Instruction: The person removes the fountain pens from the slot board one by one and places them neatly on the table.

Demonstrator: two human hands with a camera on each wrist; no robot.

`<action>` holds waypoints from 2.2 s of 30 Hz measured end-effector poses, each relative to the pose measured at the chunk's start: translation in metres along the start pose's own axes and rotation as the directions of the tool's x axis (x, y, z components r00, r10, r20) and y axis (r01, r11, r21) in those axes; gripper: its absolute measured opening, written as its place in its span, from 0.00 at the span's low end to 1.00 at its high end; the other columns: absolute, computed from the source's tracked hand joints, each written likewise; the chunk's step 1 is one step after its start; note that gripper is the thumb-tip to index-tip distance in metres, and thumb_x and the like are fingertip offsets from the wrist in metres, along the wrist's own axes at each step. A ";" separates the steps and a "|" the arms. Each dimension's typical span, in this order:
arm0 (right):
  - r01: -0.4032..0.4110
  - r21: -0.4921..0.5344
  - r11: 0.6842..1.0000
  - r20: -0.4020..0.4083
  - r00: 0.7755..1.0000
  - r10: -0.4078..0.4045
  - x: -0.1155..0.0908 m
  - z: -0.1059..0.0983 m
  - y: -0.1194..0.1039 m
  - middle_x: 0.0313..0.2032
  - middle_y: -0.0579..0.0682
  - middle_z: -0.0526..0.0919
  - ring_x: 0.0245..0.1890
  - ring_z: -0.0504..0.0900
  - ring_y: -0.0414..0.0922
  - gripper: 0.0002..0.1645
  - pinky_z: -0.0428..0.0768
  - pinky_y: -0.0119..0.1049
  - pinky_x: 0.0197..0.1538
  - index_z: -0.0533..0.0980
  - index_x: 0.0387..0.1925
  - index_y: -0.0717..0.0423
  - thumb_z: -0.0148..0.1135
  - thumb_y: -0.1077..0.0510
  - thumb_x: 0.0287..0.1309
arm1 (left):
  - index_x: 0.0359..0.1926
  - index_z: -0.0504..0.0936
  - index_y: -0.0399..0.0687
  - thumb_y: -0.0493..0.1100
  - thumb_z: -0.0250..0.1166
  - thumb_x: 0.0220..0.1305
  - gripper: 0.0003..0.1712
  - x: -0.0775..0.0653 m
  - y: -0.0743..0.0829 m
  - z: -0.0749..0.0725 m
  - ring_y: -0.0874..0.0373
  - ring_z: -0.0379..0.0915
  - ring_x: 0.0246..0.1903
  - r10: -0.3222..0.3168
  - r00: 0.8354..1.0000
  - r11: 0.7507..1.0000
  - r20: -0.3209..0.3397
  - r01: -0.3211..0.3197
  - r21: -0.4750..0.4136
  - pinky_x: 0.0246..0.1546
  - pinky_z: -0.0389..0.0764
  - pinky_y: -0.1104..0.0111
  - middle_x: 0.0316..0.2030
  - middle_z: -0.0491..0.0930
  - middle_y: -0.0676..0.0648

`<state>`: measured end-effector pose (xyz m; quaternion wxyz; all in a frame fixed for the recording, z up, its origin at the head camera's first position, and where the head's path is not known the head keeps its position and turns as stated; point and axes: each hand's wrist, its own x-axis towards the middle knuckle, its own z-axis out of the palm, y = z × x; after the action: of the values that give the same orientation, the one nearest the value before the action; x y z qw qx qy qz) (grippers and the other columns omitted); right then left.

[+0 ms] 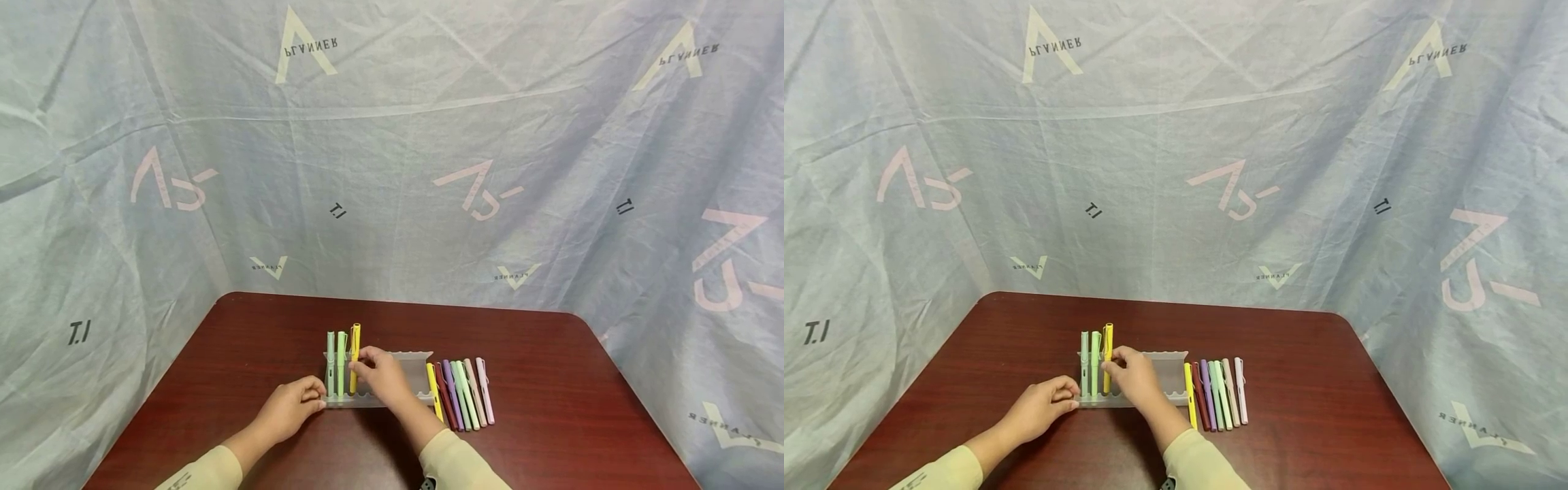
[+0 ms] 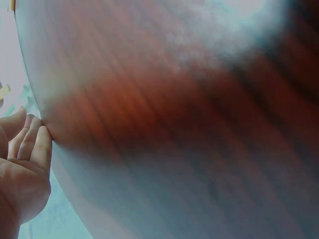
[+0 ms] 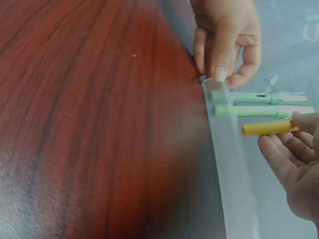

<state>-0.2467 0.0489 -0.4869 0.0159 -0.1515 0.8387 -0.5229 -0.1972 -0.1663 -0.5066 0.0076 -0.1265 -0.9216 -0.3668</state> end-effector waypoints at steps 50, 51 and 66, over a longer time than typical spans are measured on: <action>-0.067 0.261 0.963 0.151 0.988 0.028 -0.029 -0.079 0.049 0.40 0.72 0.81 0.33 0.85 0.46 0.18 0.84 0.50 0.41 0.73 0.49 0.75 0.60 0.62 0.66 | 0.38 0.79 0.60 0.45 0.69 0.61 0.07 -0.001 0.000 0.003 0.72 0.77 0.35 -0.017 1.000 1.000 0.011 0.017 0.011 0.37 0.76 0.71 0.33 0.85 0.64; -0.071 0.258 0.964 0.149 0.988 0.033 -0.029 -0.080 0.049 0.40 0.72 0.81 0.33 0.85 0.46 0.18 0.84 0.50 0.41 0.73 0.49 0.75 0.60 0.62 0.66 | 0.38 0.79 0.60 0.45 0.69 0.61 0.07 -0.001 0.000 0.003 0.72 0.77 0.35 -0.016 1.000 1.000 0.011 0.016 0.010 0.37 0.76 0.71 0.33 0.85 0.64; -0.083 0.256 0.963 0.104 0.993 0.058 -0.039 -0.107 0.058 0.42 0.72 0.81 0.34 0.85 0.48 0.21 0.84 0.51 0.42 0.71 0.51 0.76 0.60 0.61 0.66 | 0.39 0.79 0.58 0.44 0.69 0.61 0.07 0.000 -0.002 0.003 0.68 0.80 0.39 -0.011 1.000 1.000 0.011 0.011 -0.012 0.39 0.77 0.71 0.35 0.86 0.61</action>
<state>-0.2431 0.1761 -0.4952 0.0943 -0.1432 0.7659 -0.6197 -0.1970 -0.1653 -0.5104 -0.0002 -0.1236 -0.9200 -0.3718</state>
